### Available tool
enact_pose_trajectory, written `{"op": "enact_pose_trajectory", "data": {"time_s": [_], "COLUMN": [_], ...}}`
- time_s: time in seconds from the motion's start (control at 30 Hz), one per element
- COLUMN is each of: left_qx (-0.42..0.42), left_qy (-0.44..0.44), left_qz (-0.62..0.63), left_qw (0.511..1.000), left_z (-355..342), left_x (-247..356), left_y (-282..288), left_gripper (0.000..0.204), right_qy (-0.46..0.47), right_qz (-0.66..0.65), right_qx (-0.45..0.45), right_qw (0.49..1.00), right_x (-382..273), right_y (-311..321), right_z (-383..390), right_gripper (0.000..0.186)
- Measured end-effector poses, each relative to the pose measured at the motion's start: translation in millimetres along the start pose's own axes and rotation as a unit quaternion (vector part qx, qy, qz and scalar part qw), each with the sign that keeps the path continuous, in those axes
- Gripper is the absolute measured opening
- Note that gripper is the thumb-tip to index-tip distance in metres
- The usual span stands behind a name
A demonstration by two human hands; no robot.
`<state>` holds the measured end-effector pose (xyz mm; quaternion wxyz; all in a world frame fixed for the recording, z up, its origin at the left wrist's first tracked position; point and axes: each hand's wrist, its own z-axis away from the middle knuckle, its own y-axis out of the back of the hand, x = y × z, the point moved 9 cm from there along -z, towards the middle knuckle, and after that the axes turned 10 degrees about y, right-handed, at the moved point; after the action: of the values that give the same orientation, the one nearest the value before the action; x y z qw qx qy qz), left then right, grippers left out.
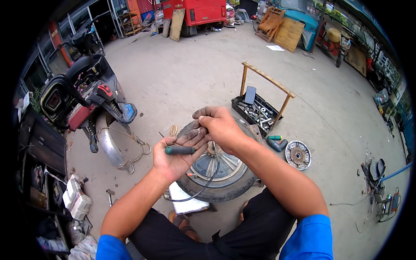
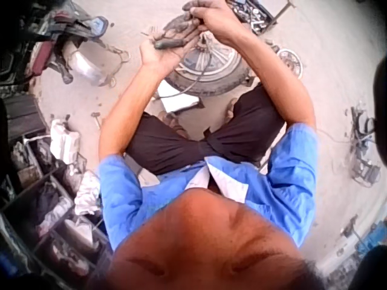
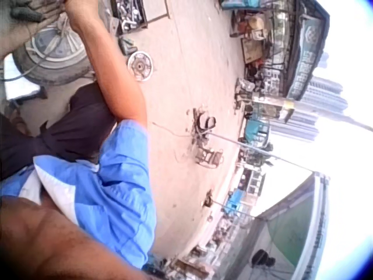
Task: The person uses a hammer to tap the center hub of a scooter tire resting on a wooden block. They then switch to a screwdriver to pry and adjust the tire bead around the rim.
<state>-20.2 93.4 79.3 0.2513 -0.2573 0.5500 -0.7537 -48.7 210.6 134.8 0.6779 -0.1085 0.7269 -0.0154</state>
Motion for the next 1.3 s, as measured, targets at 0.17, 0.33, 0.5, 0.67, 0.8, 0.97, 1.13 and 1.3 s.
{"op": "enact_pose_trajectory", "data": {"time_s": [0.17,0.33,0.5,0.67,0.8,0.97,1.13,1.3], "left_qx": [-0.004,-0.027,0.014,0.003,0.018,0.010,-0.031,0.005], "left_qy": [-0.047,-0.053,-0.078,-0.085,-0.095,-0.073,-0.033,-0.056], "left_qz": [-0.003,0.018,0.007,0.005,-0.003,0.003,0.040,0.020], "left_qw": [0.999,0.998,0.997,0.996,0.995,0.997,0.998,0.998], "left_z": [-4.5,4.8,10.8,13.3,10.9,5.0,2.1,2.8], "left_x": [-12.1,-9.5,-3.1,-1.8,-1.1,-5.3,-1.4,21.5], "left_y": [-2.8,12.8,26.2,20.8,25.3,17.7,2.6,-1.3], "left_gripper": [0.041,0.029,0.024,0.023,0.023,0.036,0.056,0.052], "right_qy": [0.200,0.275,0.333,0.356,0.343,0.260,0.226,0.079], "right_qz": [0.303,0.342,0.374,0.370,0.360,0.181,0.092,0.124], "right_qx": [-0.048,-0.081,-0.082,-0.088,-0.097,-0.072,0.010,0.130], "right_qw": [0.930,0.895,0.862,0.853,0.862,0.946,0.970,0.981], "right_x": [-23.2,-24.5,-21.3,-21.9,-11.1,0.2,-21.0,22.1], "right_y": [-34.0,-56.3,-64.9,-65.2,-59.3,-39.4,16.5,122.0], "right_z": [-1.3,19.8,34.4,39.4,36.9,25.7,6.2,-19.7], "right_gripper": [0.021,0.020,0.021,0.024,0.027,0.027,0.031,0.020]}}
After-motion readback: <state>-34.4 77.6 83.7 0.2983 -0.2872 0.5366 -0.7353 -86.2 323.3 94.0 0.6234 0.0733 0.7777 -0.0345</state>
